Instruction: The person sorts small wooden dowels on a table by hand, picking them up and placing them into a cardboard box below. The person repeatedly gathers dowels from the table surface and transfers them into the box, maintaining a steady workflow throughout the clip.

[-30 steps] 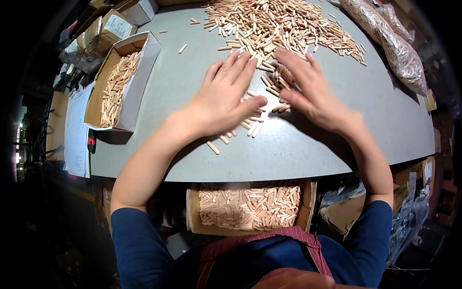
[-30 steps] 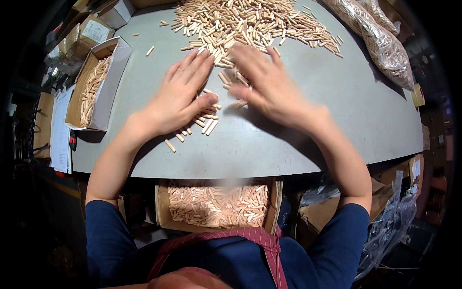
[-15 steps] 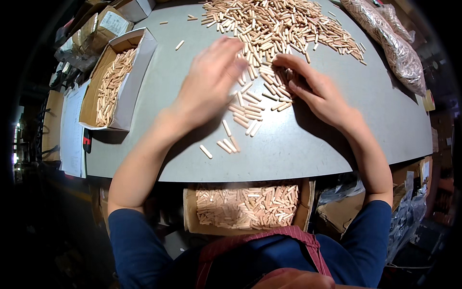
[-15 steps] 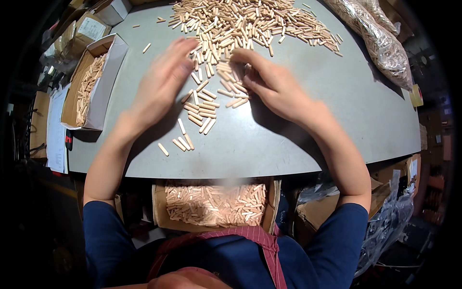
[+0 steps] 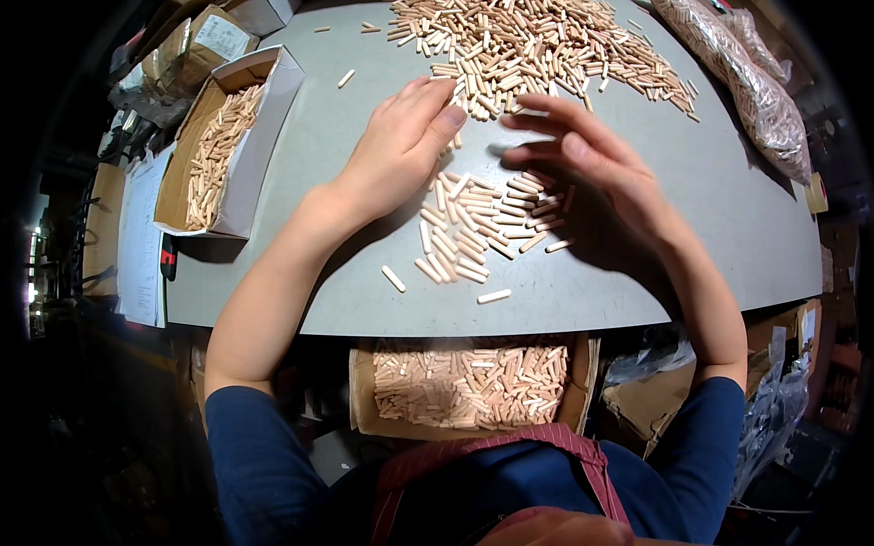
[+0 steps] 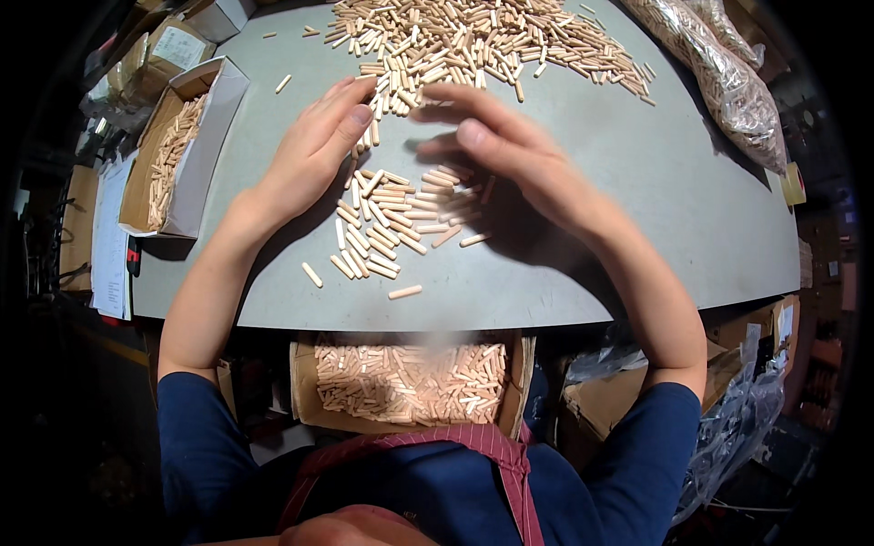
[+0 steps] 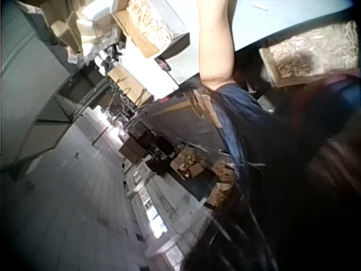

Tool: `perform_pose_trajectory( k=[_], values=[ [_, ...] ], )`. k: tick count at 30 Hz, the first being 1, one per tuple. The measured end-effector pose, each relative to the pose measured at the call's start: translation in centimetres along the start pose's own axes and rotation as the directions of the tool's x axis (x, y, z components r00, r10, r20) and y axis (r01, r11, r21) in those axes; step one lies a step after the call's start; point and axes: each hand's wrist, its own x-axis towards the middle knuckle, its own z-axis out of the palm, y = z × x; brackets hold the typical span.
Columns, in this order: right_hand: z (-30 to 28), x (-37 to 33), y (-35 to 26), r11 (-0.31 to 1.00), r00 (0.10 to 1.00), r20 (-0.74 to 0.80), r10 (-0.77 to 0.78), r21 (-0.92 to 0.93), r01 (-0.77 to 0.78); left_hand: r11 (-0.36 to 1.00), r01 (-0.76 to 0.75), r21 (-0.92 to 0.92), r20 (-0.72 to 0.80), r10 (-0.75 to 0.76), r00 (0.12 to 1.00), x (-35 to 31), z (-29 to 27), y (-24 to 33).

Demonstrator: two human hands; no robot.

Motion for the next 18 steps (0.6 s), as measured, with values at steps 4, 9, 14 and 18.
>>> perform_pose_trajectory(
  k=[4,9,14,18],
  values=[
    [-4.7,0.8,0.4,0.952,0.985,-0.129,-0.113,-0.299,0.070,0.991,-0.052,0.127,0.086,0.041,0.995,-0.4,0.3,-0.1],
    [-7.3,0.4,-1.2,0.687,0.988,-0.157,-0.010,-0.718,-0.107,0.940,-0.093,0.329,0.152,0.044,0.987,-1.3,1.0,-0.3],
    [-5.3,-0.1,-2.9,0.482,0.998,-0.029,0.060,-0.874,-0.054,0.927,-0.093,0.364,0.175,0.030,0.984,-1.3,0.9,-0.1],
    [-4.6,-0.4,-3.7,0.556,0.976,0.118,0.184,-0.831,-0.005,0.923,-0.101,0.370,0.193,0.030,0.981,-1.3,0.7,0.0]
  ],
)
